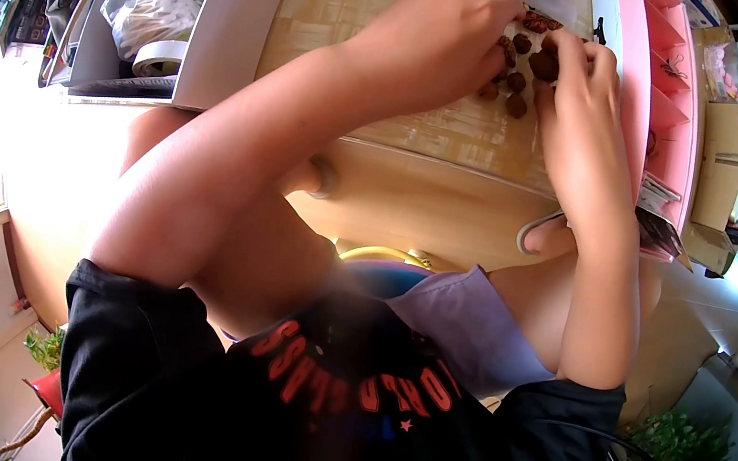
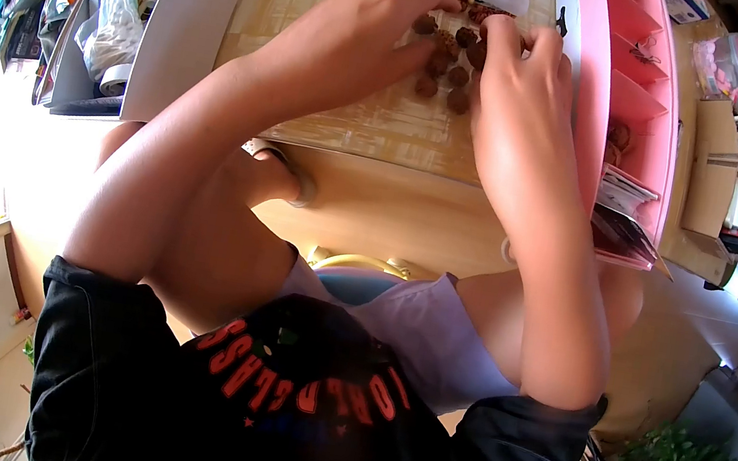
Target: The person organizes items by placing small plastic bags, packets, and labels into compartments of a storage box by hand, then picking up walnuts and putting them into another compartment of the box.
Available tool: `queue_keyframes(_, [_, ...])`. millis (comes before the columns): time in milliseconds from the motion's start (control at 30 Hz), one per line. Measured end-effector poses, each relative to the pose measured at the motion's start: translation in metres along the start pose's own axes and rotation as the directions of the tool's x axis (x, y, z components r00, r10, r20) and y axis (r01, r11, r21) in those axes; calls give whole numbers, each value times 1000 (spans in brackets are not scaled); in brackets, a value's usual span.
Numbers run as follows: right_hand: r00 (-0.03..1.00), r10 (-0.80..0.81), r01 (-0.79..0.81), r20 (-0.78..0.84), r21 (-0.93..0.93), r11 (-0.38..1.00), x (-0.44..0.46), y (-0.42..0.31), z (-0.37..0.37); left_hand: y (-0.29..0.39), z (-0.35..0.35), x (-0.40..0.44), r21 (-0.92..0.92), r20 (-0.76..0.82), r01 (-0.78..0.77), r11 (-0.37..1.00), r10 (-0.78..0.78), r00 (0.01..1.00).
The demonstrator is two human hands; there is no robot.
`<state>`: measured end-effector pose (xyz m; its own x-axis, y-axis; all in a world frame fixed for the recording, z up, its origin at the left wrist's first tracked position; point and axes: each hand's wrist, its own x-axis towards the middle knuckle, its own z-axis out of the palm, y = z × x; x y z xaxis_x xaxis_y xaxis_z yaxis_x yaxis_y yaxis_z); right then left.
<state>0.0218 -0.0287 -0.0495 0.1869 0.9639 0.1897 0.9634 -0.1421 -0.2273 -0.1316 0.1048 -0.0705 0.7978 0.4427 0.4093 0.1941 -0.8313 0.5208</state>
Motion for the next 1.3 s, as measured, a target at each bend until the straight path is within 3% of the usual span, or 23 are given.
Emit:
queue_keyframes(33, [1000,19,-19,-2,35,999,-1,-1,-1,4,-3,4,-173,108,164,971,-146,983])
queue_keyframes(100, [1000,5,-9,14,232,973,0,-6,-11,14,-13,13,-433,376,498,751,-352,857])
queue_keyframes(200, [995,-77,98,-70,375,922,3,-3,-16,12,-18,16,-796,480,557,236,-315,819])
queue_keyframes(300, [981,-97,167,-171,463,870,5,0,-23,16,-24,15,-881,409,462,104,-325,853])
queue_keyframes(433, [986,-24,134,-165,694,707,-5,-1,-37,34,-31,32,-822,494,566,61,-418,763])
queue_keyframes(467, [990,9,107,-139,803,586,-8,-4,-40,30,-25,22,-867,371,460,191,-369,852])
queue_keyframes(500, [994,37,78,-106,891,447,-10,-6,-42,33,-24,22,-851,392,474,225,-329,859])
queue_keyframes(533, [976,55,155,-210,853,498,-7,-4,-37,38,-23,22,-834,415,487,259,-288,863])
queue_keyframes(600, [998,34,-70,62,919,389,-6,3,-55,55,-28,21,-806,449,495,325,-210,869])
queue_keyframes(633, [981,14,-188,195,923,335,-6,6,-62,58,-28,21,-817,421,485,312,-250,872])
queue_keyframes(700, [985,47,-172,166,963,207,-6,11,-64,64,-27,22,-840,365,460,288,-329,871])
queue_keyframes(767, [990,68,-130,125,989,75,-3,19,-71,50,-26,25,-915,301,364,174,-308,903])
queue_keyframes(833, [993,97,-81,73,993,81,-3,34,-90,67,-38,36,-896,364,442,44,-495,789])
queue_keyframes(933, [997,48,-49,53,996,-73,-6,72,-114,47,-26,31,-922,240,320,220,-323,915])
queue_keyframes(1000, [999,-41,-22,17,993,-114,-5,93,-127,52,-19,32,-896,259,362,257,-358,897])
queue_keyframes(1300, [973,-81,-232,218,902,-363,-8,157,-128,86,15,49,-828,196,411,381,-490,849])
